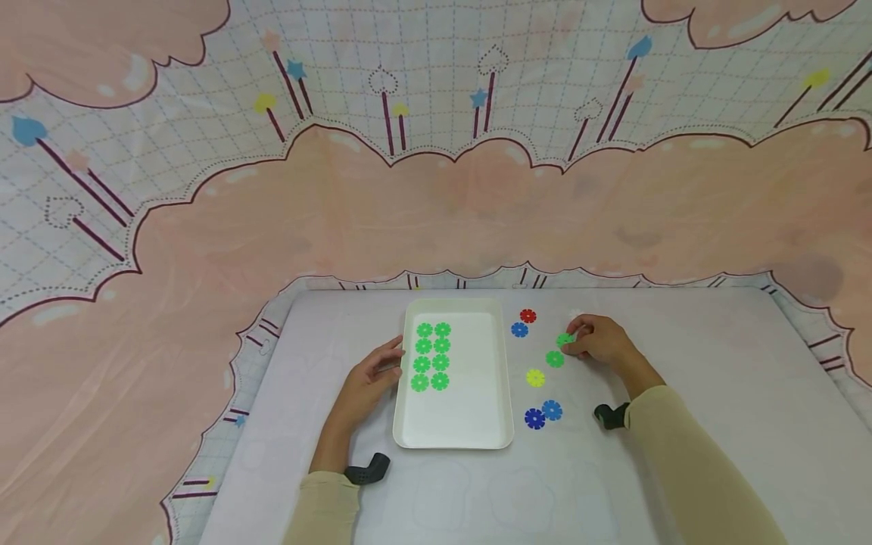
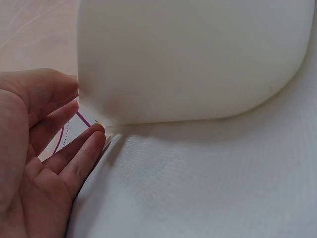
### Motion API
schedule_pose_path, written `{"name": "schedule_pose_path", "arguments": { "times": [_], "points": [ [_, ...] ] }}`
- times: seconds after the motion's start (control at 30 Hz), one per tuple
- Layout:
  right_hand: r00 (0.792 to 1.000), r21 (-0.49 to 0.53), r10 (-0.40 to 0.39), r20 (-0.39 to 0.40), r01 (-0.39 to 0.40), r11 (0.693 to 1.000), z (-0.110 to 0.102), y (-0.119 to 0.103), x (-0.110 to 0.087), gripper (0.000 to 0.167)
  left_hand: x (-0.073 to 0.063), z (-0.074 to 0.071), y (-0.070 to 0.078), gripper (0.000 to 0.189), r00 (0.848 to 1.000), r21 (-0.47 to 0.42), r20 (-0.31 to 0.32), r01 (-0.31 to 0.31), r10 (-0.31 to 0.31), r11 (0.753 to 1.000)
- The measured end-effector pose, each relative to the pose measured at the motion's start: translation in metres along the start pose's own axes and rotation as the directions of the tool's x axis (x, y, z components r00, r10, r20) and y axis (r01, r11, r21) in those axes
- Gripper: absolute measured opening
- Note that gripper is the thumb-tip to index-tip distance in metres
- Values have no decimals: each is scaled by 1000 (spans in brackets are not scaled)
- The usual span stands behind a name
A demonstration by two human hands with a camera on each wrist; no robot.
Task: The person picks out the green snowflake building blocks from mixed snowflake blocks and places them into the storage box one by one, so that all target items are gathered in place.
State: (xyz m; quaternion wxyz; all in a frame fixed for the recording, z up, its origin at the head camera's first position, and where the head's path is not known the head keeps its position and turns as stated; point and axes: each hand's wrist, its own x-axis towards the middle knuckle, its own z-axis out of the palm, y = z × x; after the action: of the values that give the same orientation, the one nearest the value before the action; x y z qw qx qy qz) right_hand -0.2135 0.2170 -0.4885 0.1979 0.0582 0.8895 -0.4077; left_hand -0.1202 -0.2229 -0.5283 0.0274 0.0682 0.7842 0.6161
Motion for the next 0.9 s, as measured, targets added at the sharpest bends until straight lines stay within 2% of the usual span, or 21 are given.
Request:
{"name": "schedule_pose_path", "arguments": {
  "times": [0.47, 0.9],
  "points": [
    [1000, 9, -5, -17, 5, 1000, 1, 7, 5, 38, 0, 0, 1, 33, 1000, 18, 2, 16, -16, 1000],
    [999, 48, -43, -20, 44, 998, 0, 5, -1, 31, 1, 0, 0, 33, 1000, 11, -1, 24, -24, 1000]
  ]
}}
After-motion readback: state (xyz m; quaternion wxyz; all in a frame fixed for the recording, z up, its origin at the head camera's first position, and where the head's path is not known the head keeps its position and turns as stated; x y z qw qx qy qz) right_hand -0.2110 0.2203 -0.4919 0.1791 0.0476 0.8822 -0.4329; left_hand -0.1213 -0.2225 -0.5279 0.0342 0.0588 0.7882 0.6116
